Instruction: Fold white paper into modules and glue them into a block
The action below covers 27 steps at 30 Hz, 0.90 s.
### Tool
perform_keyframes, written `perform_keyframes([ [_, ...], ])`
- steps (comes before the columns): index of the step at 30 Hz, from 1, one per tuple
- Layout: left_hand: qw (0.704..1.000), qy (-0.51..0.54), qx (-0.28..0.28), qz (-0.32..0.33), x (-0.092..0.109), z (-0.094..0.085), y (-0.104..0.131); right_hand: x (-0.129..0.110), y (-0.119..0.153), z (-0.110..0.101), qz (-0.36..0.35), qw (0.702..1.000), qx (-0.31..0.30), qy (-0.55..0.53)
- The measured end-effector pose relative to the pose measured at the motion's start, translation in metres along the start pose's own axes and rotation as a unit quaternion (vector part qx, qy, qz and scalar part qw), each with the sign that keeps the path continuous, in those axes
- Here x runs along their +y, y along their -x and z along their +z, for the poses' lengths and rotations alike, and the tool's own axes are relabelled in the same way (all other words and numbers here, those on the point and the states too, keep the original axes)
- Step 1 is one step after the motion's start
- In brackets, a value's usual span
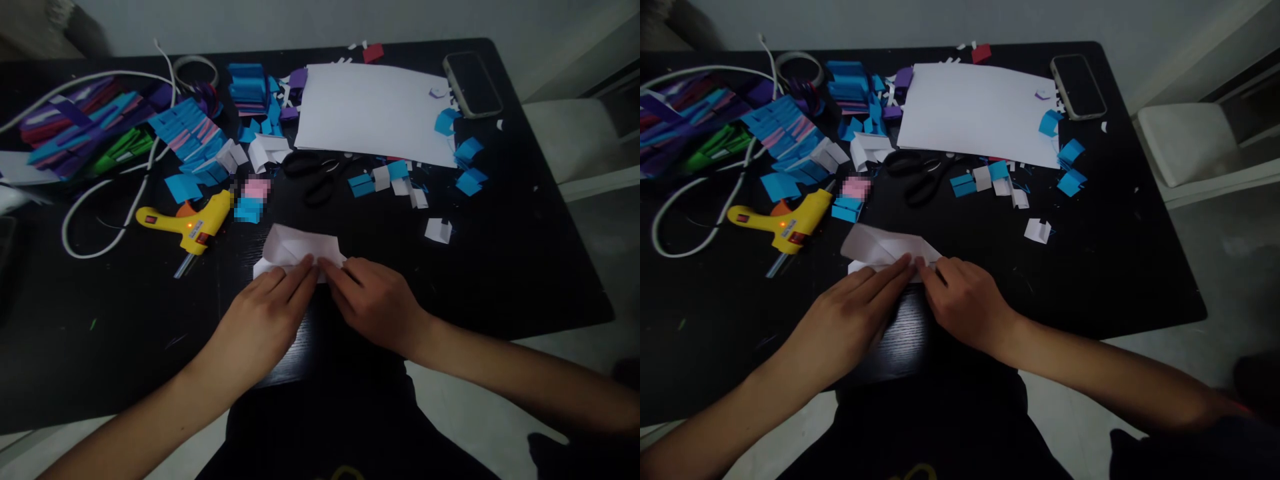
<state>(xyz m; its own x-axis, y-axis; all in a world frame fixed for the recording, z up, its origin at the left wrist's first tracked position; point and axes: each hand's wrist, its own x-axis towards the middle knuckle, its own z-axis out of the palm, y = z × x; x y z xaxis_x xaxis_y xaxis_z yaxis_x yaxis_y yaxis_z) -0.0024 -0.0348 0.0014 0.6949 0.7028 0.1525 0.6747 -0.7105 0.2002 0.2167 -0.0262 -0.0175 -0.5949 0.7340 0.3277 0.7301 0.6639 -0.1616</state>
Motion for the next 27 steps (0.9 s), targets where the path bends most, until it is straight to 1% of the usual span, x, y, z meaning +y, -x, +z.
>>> perform_keyframes([
  [3,1.000,0.001,-0.011,0.006,-0.001,-0.002,0.004,0.001,0.001,0.002,-0.018,1.000,0.000,0.017],
  [6,0.999,-0.040,-0.017,0.029,0.000,-0.005,0.007,0.001,0.001,0.001,-0.021,1.000,-0.007,0.019],
  [10,0.993,-0.101,-0.037,0.055,0.002,-0.007,0.009,0.001,0.001,-0.001,-0.020,0.999,-0.019,0.019],
  [14,0.989,-0.126,-0.036,0.062,0.005,-0.007,0.007,0.001,-0.002,-0.001,-0.015,0.999,-0.026,0.013],
  [19,0.991,-0.119,-0.012,0.057,0.009,-0.005,0.003,-0.007,-0.010,0.002,0.009,0.999,-0.030,0.033],
  [24,0.992,-0.108,-0.012,0.057,0.008,-0.005,0.003,-0.017,-0.017,0.001,0.042,0.995,-0.078,0.054],
  [27,0.993,-0.102,-0.013,0.054,0.007,-0.004,0.004,-0.018,-0.020,-0.002,0.072,0.991,-0.105,0.049],
])
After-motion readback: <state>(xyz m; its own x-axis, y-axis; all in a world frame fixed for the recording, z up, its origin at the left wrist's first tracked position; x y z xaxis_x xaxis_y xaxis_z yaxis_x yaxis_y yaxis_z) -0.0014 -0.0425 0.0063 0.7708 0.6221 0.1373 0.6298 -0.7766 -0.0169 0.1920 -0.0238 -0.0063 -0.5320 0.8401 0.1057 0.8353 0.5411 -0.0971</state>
